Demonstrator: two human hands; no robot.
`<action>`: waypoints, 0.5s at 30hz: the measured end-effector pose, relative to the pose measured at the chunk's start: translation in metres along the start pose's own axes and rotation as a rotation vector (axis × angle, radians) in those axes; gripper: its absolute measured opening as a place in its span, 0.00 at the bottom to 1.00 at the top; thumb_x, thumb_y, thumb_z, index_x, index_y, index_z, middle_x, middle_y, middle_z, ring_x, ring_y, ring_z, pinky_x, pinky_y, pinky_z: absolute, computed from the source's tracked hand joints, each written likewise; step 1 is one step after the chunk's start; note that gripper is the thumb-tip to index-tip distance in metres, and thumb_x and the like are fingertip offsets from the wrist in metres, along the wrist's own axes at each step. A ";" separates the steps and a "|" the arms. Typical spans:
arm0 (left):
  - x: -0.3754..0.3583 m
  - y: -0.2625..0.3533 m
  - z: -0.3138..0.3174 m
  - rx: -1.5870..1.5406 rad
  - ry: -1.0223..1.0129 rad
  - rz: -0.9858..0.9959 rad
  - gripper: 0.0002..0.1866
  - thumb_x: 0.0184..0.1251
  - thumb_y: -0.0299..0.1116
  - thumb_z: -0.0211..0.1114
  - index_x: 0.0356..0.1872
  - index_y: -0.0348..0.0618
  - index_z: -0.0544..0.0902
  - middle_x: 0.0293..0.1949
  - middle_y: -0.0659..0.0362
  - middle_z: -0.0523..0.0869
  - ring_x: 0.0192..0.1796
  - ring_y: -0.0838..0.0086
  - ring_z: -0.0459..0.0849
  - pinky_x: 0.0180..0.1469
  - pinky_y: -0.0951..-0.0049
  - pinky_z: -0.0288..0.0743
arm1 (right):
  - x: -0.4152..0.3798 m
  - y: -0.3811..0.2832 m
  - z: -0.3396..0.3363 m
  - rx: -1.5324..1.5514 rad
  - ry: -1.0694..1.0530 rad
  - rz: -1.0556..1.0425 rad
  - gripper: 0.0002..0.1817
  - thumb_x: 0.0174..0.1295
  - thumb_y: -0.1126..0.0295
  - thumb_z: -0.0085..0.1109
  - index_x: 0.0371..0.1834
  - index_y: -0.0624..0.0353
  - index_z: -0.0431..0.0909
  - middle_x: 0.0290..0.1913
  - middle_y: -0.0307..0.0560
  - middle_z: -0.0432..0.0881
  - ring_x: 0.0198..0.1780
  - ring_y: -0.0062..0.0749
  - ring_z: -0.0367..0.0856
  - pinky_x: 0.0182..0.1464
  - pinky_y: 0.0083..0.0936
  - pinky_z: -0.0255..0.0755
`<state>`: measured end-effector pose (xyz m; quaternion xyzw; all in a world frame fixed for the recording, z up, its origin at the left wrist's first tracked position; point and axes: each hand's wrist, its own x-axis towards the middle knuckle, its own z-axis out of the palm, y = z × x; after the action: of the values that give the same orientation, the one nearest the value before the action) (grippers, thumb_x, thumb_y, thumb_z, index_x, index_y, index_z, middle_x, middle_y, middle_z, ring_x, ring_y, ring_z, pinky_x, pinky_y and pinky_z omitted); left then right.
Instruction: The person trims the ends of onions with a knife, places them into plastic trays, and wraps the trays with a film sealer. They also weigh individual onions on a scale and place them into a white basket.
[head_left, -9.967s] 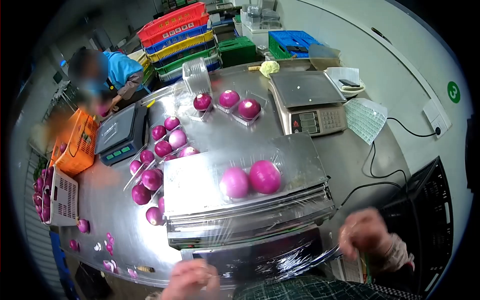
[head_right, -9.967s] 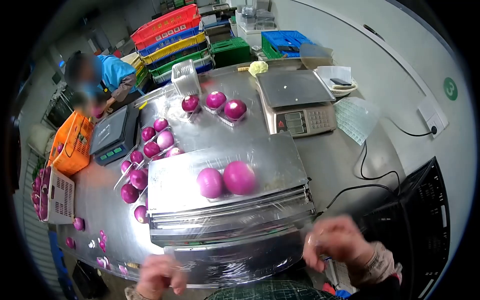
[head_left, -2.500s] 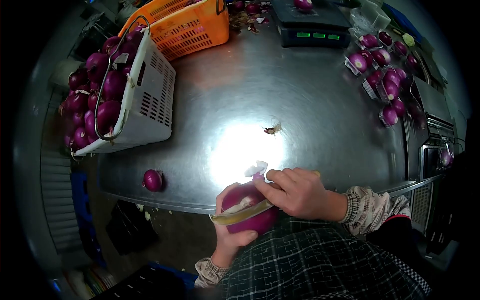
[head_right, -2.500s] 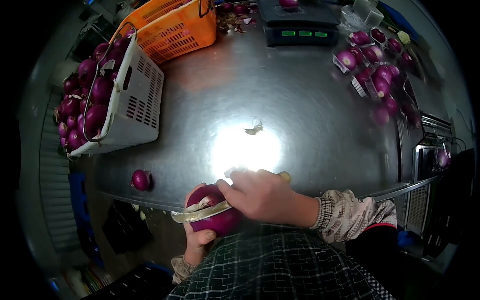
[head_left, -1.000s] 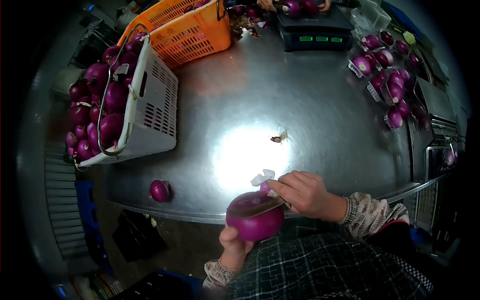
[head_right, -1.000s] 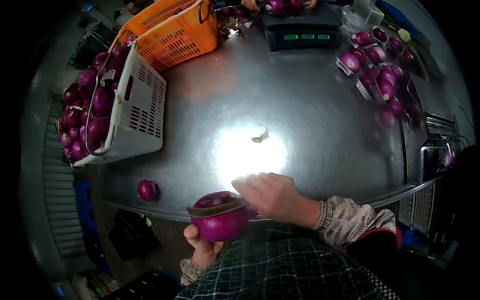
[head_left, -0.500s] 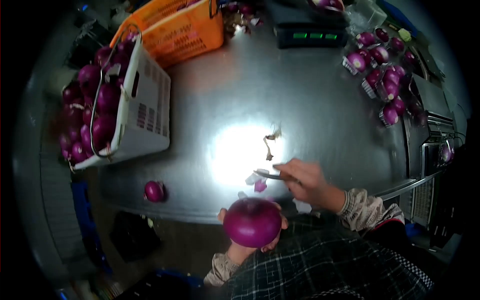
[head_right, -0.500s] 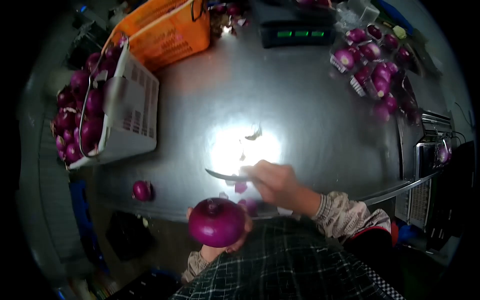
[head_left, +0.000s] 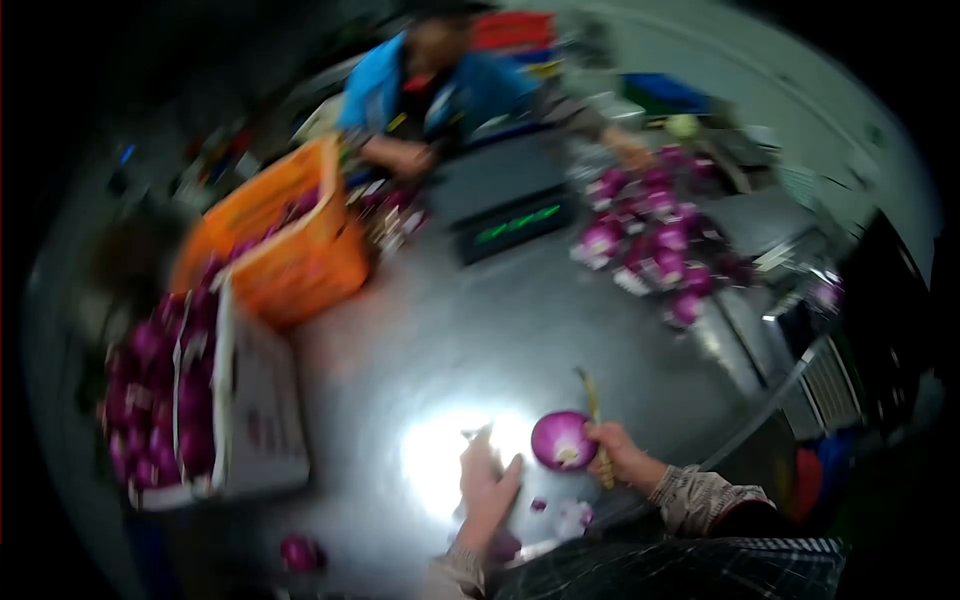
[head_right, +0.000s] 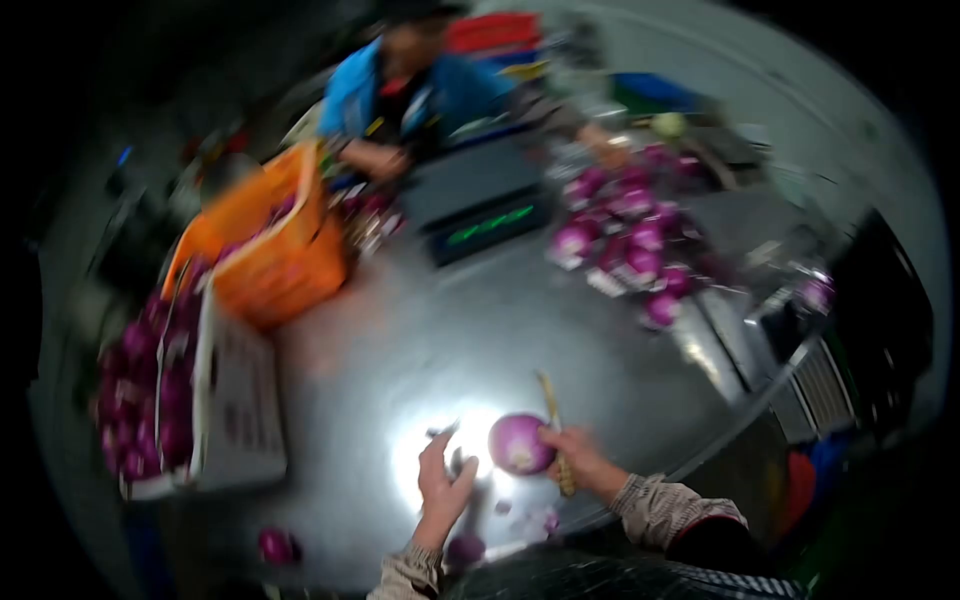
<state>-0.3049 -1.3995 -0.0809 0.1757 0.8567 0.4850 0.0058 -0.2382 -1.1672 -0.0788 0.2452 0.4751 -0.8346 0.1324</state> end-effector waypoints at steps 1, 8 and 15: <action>0.010 -0.026 0.014 0.221 0.030 0.097 0.35 0.54 0.44 0.72 0.63 0.40 0.74 0.63 0.38 0.71 0.65 0.46 0.69 0.65 0.50 0.62 | -0.003 -0.003 -0.012 -0.039 0.128 -0.001 0.22 0.62 0.51 0.66 0.34 0.62 0.77 0.18 0.42 0.76 0.13 0.22 0.73 0.14 0.20 0.64; -0.008 -0.050 0.047 0.520 -0.162 0.347 0.26 0.56 0.47 0.72 0.50 0.39 0.82 0.52 0.46 0.80 0.54 0.56 0.77 0.57 0.53 0.68 | -0.027 -0.030 -0.072 -0.565 0.463 0.011 0.28 0.56 0.43 0.69 0.28 0.64 0.83 0.18 0.45 0.79 0.18 0.27 0.77 0.21 0.25 0.67; -0.086 -0.037 0.056 0.339 -0.675 0.299 0.24 0.56 0.49 0.66 0.48 0.41 0.83 0.56 0.38 0.76 0.58 0.38 0.70 0.57 0.39 0.64 | -0.006 0.003 -0.121 -0.766 0.763 -0.375 0.26 0.57 0.46 0.66 0.39 0.62 0.86 0.32 0.60 0.85 0.35 0.48 0.86 0.41 0.36 0.78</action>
<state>-0.2246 -1.3967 -0.1553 0.4462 0.8394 0.2476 0.1870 -0.1976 -1.0647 -0.1296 0.3753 0.7933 -0.4643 -0.1194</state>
